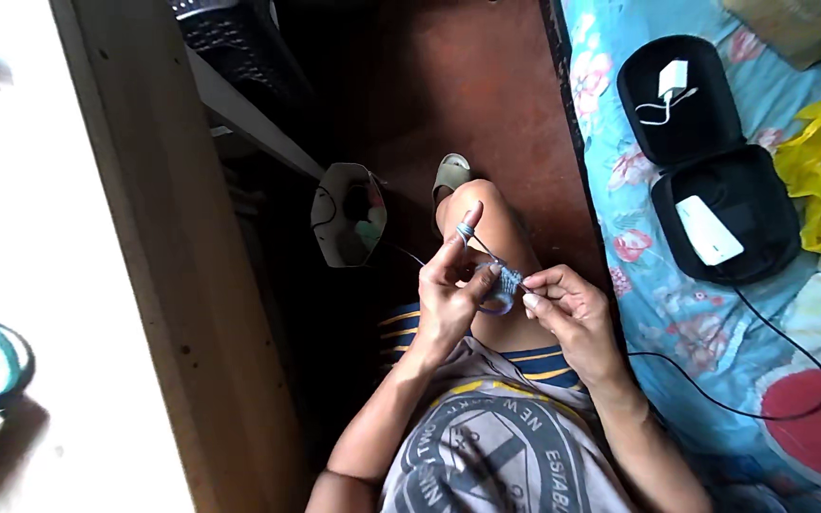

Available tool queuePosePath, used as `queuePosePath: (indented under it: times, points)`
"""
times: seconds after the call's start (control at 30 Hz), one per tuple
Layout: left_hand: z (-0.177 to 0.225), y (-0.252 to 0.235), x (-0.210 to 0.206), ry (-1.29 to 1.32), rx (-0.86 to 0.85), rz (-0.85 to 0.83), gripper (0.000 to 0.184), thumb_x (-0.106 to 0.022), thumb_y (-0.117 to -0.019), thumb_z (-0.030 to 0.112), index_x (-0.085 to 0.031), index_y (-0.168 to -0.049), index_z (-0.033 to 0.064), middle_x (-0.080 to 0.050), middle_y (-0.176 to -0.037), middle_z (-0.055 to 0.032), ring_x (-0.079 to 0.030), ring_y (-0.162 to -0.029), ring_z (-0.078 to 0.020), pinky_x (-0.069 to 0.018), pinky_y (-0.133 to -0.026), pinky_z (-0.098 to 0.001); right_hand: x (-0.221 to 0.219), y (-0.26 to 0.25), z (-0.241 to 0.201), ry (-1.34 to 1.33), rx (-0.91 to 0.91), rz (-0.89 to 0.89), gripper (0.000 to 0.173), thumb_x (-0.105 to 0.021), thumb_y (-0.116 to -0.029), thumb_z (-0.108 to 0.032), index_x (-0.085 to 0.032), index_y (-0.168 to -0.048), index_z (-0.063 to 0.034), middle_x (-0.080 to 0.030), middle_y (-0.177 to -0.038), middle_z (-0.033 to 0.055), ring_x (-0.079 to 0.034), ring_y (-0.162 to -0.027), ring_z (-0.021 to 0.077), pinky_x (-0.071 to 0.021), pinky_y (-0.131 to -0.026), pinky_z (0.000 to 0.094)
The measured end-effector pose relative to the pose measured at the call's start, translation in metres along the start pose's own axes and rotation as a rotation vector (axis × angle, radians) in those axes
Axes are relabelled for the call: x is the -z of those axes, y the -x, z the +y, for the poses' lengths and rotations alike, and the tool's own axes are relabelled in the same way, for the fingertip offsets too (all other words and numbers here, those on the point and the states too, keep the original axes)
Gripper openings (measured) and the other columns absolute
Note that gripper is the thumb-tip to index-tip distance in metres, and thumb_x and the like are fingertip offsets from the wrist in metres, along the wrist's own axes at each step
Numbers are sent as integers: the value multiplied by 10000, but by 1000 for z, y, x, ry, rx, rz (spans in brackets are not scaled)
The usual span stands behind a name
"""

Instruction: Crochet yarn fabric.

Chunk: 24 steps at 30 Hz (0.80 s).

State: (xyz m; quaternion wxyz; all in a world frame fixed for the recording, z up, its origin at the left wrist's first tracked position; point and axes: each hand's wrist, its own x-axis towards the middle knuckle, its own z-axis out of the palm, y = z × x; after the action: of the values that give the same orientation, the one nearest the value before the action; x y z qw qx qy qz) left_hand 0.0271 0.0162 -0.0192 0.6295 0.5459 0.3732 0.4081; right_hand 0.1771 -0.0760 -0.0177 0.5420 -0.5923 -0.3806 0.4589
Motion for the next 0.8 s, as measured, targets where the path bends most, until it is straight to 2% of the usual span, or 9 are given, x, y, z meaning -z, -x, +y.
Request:
queuePosePath:
  times: [0.1, 0.17, 0.2, 0.27, 0.33, 0.4, 0.47, 0.53, 0.8]
  points:
    - [-13, 2, -3, -202, -339, -21, 537, -629, -870, -98, -537, -1399, -93, -723, -884, -105, -682, -747, -98, -588, -712, -260, -11, -3, -6, 220, 118, 53, 114, -598, -935, -2, -652, -1034, 9, -690, -845, -15, -635, -726, -34, -549, -692, 133]
    - [-18, 2, -3, -234, -473, -14, 453, -639, -888, -91, -588, -1338, -73, -720, -894, -121, -694, -784, -116, -595, -759, -281, -11, -8, -12, 79, -6, 23, 101, -591, -944, -9, -622, -1035, -40, -661, -793, -38, -579, -637, -42, -482, -592, 110]
    - [-17, 2, -3, -216, -475, -5, 453, -641, -893, -89, -595, -1341, -51, -728, -915, -107, -698, -801, -105, -596, -777, -278, -10, -11, -13, -82, -97, 1, 113, -577, -941, 1, -611, -1025, -66, -645, -747, -39, -510, -560, -40, -394, -506, 110]
    - [-10, 3, -2, -112, -367, 4, 489, -642, -888, -89, -592, -1368, -11, -745, -944, -58, -704, -815, -82, -599, -779, -268, -7, -11, -10, -233, -150, -13, 142, -566, -937, 12, -605, -1039, -79, -647, -738, -28, -483, -533, -37, -355, -473, 114]
    - [-4, 4, -1, 5, -196, 11, 566, -658, -876, -86, -560, -1424, 17, -752, -940, -17, -702, -784, -70, -604, -740, -266, -9, -4, -3, 13, 43, 65, 146, -592, -950, -2, -602, -1090, -43, -684, -832, -35, -586, -671, -42, -472, -602, 113]
    - [-2, 3, 0, 93, -80, 19, 595, -669, -866, -83, -545, -1440, 16, -753, -929, -1, -692, -756, -64, -600, -724, -259, -14, 2, 7, 354, 288, 201, 114, -608, -968, -25, -642, -1050, 47, -710, -875, 50, -659, -775, -14, -546, -719, 124]
    - [-2, 1, 0, 154, -41, 15, 585, -660, -864, -93, -556, -1430, 8, -754, -909, -10, -685, -732, -66, -592, -706, -251, -16, 4, 13, 610, 458, 309, 143, -601, -981, -49, -702, -967, 52, -719, -837, 126, -684, -760, 64, -549, -710, 162]
    - [0, -1, 2, 195, -11, 5, 571, -648, -866, -114, -568, -1418, 7, -758, -918, -20, -691, -728, -66, -593, -691, -242, -16, 4, 14, 743, 544, 350, 175, -595, -987, -49, -746, -951, 32, -718, -815, 140, -685, -739, 114, -544, -683, 189]
    - [2, -8, 15, 275, 82, -73, 513, -611, -887, -128, -600, -1386, -10, -750, -903, -46, -684, -713, -68, -589, -675, -233, -5, 2, 15, 798, 632, 282, 197, -582, -993, -34, -778, -990, -11, -726, -816, 132, -689, -732, 145, -542, -661, 223]
